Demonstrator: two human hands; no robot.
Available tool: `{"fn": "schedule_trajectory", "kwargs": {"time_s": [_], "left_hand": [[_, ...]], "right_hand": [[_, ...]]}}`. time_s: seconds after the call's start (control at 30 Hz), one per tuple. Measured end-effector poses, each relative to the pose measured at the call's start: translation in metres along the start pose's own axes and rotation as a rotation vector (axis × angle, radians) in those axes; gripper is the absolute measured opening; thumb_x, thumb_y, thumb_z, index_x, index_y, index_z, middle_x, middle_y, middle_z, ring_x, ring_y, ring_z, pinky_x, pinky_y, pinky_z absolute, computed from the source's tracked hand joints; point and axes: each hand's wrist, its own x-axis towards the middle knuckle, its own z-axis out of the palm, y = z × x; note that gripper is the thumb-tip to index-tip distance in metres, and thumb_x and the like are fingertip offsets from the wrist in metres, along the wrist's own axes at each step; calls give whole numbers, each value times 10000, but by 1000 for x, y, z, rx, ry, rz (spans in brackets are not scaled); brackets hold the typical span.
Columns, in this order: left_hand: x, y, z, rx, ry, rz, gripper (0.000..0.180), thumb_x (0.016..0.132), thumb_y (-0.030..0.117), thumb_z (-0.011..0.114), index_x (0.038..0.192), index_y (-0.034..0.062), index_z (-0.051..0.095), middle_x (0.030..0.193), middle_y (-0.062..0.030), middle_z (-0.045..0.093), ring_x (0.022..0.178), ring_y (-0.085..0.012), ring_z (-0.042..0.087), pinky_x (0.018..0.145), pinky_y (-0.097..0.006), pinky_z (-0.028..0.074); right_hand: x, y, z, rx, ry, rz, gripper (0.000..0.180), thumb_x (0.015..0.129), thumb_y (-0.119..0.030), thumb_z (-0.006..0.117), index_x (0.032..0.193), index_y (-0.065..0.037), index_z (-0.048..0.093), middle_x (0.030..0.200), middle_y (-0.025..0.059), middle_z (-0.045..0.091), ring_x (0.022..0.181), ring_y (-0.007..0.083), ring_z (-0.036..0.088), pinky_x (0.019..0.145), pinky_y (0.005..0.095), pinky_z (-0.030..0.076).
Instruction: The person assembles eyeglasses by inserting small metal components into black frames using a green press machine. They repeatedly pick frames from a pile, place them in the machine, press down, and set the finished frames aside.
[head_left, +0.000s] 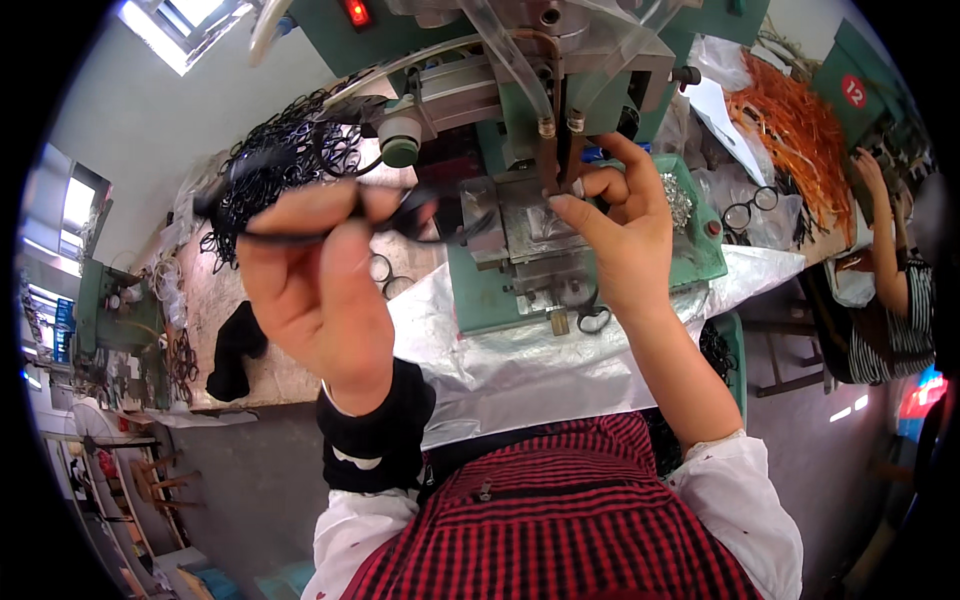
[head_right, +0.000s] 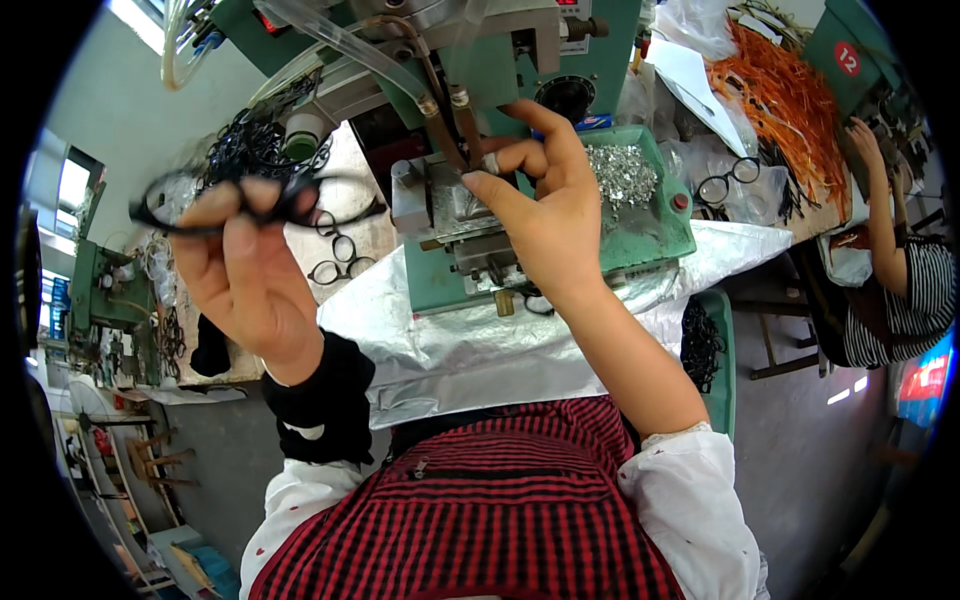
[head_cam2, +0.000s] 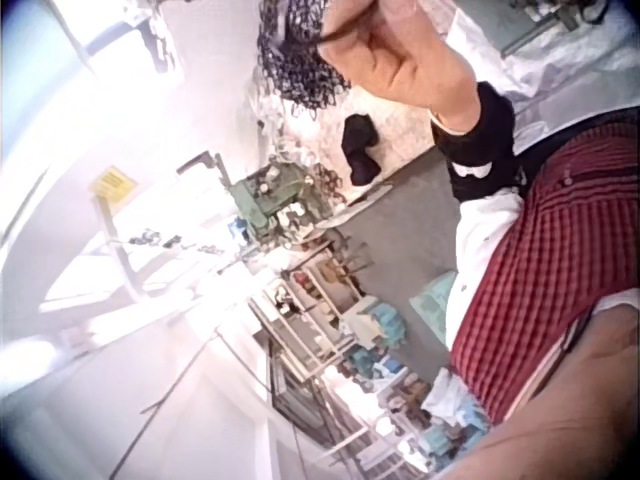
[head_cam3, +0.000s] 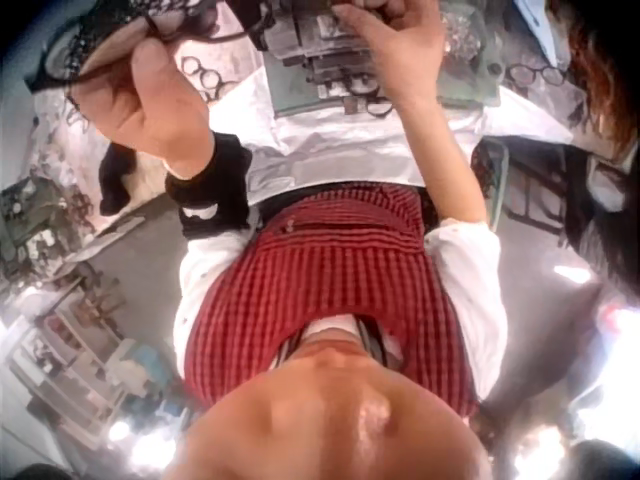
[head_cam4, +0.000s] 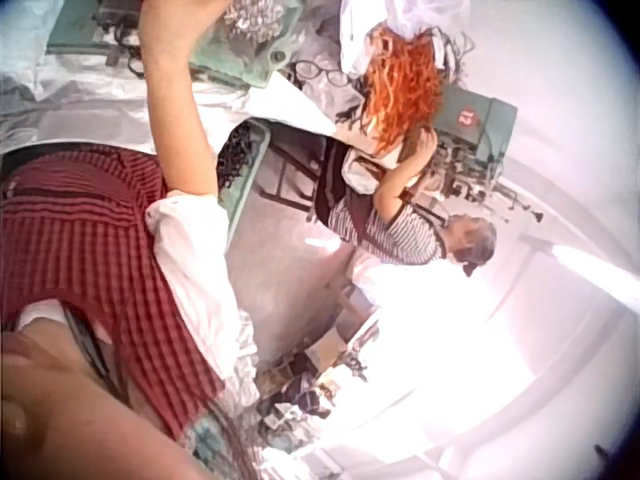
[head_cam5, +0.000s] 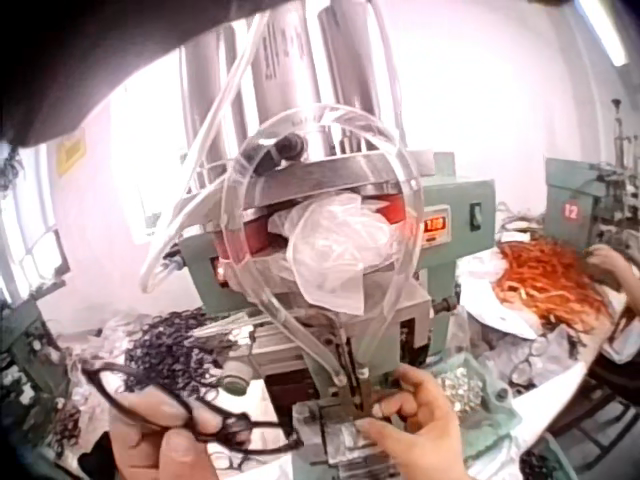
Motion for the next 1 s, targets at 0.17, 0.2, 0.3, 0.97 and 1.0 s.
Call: {"fn": "schedule_trajectory", "kwargs": {"time_s": [0.17,0.2,0.3,0.97,1.0], "left_hand": [[18,-12,10,-5,-80,7,183,964,40,519,1131,-32,541,997,-190,631,903,-268,651,764,-424,590],[12,-11,9,-3,-104,42,127,879,-76,548,1003,-46,552,929,-176,663,812,-213,659,787,-351,571],[-16,-16,16,131,-489,269,110,746,-42,639,849,-10,613,946,-145,670,743,-230,633,665,-347,558],[-115,-36,-19,666,-82,-67,497,828,-15,609,1311,-16,490,1241,-190,587,1084,-291,588,957,-385,448],[-118,-57,-28,605,77,-249,530,833,-3,608,1339,-23,453,1340,-191,496,1215,-294,503,1025,-400,401]], "right_hand": [[-8,-11,6,54,14,24,605,803,57,670,1363,19,446,917,42,657,1109,164,595,971,287,433],[-9,-15,0,-23,-34,12,581,810,53,661,1356,5,468,940,50,664,1110,166,597,967,291,439],[-5,-13,-34,-312,49,16,497,831,38,630,1314,-38,541,1004,78,677,1094,176,608,951,306,456],[-26,68,-144,-1083,259,-127,82,838,-115,707,880,-49,681,783,41,645,688,150,582,655,291,464],[-26,69,-145,-985,299,-69,76,864,-107,697,897,-41,675,757,14,630,654,95,551,630,252,446]]}}
